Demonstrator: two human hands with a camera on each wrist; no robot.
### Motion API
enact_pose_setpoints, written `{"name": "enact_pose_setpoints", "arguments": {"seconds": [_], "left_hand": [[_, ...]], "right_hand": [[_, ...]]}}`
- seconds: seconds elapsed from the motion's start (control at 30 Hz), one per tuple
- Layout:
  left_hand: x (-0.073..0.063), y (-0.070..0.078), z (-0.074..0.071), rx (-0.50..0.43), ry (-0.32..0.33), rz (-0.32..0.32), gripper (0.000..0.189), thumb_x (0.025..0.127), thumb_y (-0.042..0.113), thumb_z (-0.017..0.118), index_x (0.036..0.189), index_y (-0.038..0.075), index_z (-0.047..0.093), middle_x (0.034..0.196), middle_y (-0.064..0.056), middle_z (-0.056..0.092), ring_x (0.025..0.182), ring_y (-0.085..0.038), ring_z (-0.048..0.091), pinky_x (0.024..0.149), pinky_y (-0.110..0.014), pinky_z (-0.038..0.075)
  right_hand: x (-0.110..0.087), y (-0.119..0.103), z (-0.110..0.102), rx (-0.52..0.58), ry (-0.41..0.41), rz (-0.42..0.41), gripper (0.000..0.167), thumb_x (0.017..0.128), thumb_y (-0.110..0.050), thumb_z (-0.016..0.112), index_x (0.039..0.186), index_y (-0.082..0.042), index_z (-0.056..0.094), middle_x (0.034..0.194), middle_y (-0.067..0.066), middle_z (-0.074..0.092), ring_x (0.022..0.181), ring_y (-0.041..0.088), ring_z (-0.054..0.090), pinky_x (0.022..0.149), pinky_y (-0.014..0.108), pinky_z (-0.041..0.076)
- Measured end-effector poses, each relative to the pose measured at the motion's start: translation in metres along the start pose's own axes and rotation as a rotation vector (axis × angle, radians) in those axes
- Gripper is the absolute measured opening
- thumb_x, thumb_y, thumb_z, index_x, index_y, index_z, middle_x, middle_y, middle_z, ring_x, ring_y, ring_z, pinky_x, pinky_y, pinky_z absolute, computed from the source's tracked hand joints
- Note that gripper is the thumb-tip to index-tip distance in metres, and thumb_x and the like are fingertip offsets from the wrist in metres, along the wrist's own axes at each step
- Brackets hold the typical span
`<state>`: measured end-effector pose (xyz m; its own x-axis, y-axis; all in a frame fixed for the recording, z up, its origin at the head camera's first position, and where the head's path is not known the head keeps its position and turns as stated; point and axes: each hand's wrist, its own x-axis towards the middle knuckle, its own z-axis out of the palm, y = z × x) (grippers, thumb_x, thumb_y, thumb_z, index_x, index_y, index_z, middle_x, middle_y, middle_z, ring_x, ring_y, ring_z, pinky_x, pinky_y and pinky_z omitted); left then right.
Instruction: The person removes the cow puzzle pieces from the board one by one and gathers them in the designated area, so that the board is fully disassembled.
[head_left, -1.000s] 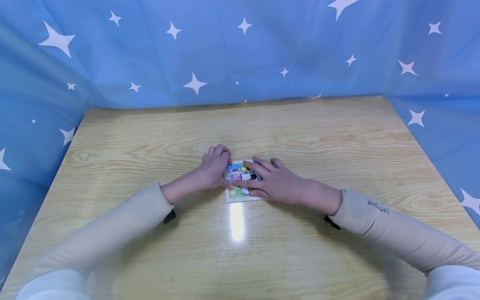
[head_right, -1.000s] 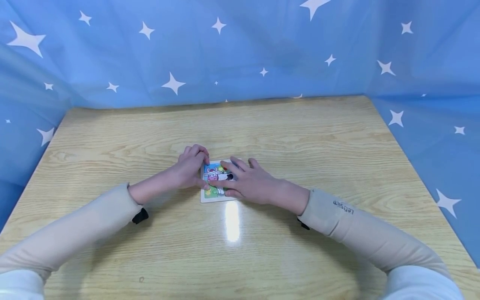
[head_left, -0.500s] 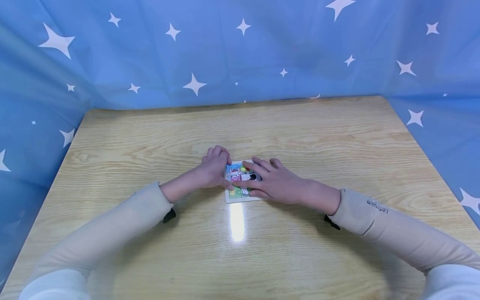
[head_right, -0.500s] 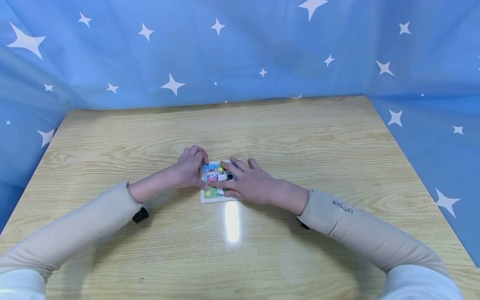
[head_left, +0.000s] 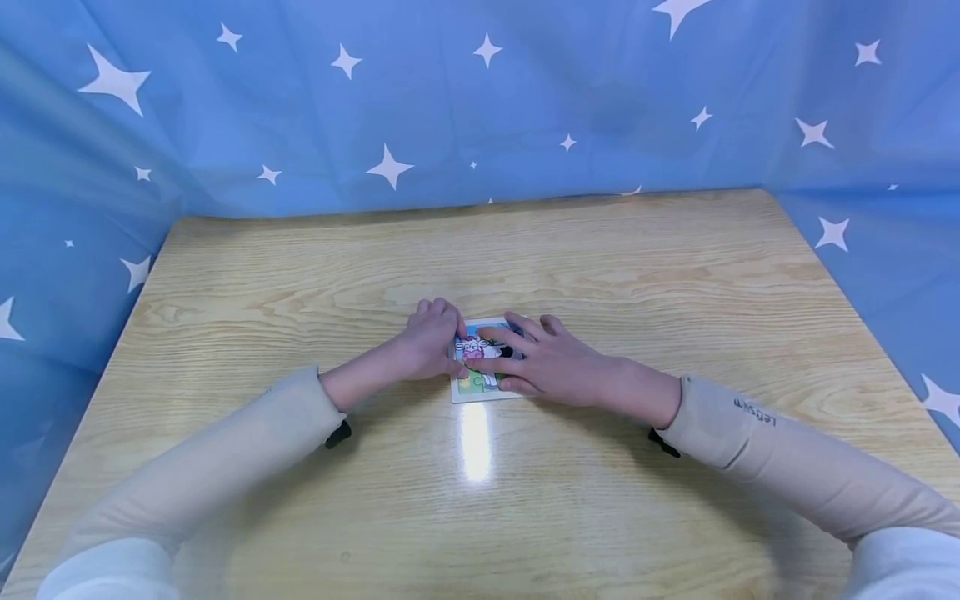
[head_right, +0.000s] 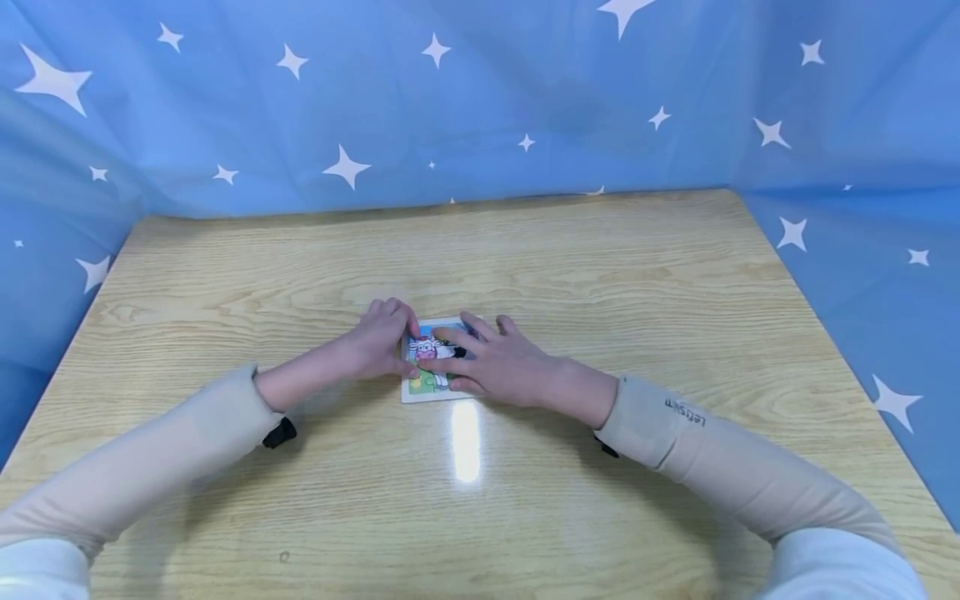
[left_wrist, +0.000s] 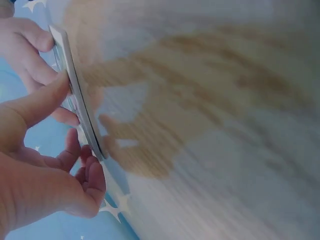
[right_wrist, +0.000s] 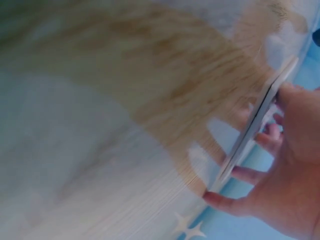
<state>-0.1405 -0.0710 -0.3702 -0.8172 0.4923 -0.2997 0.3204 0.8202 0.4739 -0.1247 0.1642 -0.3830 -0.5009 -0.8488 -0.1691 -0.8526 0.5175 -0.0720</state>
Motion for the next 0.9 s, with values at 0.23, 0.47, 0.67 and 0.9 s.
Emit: {"name": "enact_pose_setpoints", "arguments": {"seconds": [0.23, 0.47, 0.67, 0.9], "left_hand": [[-0.0023, -0.0027, -0.0002, 0.011, 0.055, -0.009, 0.068, 0.078, 0.027, 0.092, 0.126, -0.001, 0.052, 0.128, -0.019, 0.05, 0.115, -0.034, 0.039, 0.098, -0.047, 0.038], [-0.0064, -0.0036, 0.0005, -0.029, 0.087, -0.017, 0.066, 0.078, 0.028, 0.092, 0.125, 0.0, 0.057, 0.137, -0.022, 0.045, 0.122, -0.037, 0.036, 0.102, -0.05, 0.036], [-0.0011, -0.0052, 0.0006, -0.055, 0.059, -0.03, 0.066, 0.076, 0.026, 0.093, 0.123, -0.002, 0.056, 0.134, -0.022, 0.045, 0.122, -0.037, 0.035, 0.102, -0.048, 0.036], [0.0026, -0.0058, -0.0007, -0.092, 0.034, -0.079, 0.064, 0.075, 0.021, 0.094, 0.12, -0.001, 0.053, 0.124, -0.018, 0.046, 0.115, -0.034, 0.037, 0.101, -0.045, 0.036]], "right_hand": [[0.0006, 0.0006, -0.0007, -0.013, 0.019, -0.012, 0.05, 0.109, -0.042, 0.046, 0.158, -0.036, 0.039, 0.165, 0.007, 0.028, 0.149, 0.046, 0.025, 0.103, 0.07, 0.037], [-0.0001, 0.0007, -0.0003, -0.005, 0.002, -0.008, 0.05, 0.11, -0.042, 0.045, 0.159, -0.036, 0.037, 0.165, 0.007, 0.026, 0.15, 0.046, 0.022, 0.104, 0.071, 0.035], [0.0, 0.0011, 0.001, -0.009, 0.018, -0.012, 0.049, 0.11, -0.042, 0.046, 0.158, -0.037, 0.039, 0.164, 0.007, 0.028, 0.149, 0.046, 0.024, 0.103, 0.071, 0.036], [0.0004, 0.001, 0.0006, -0.028, 0.02, -0.014, 0.05, 0.109, -0.042, 0.047, 0.158, -0.037, 0.039, 0.163, 0.007, 0.029, 0.149, 0.045, 0.025, 0.102, 0.069, 0.038]]}}
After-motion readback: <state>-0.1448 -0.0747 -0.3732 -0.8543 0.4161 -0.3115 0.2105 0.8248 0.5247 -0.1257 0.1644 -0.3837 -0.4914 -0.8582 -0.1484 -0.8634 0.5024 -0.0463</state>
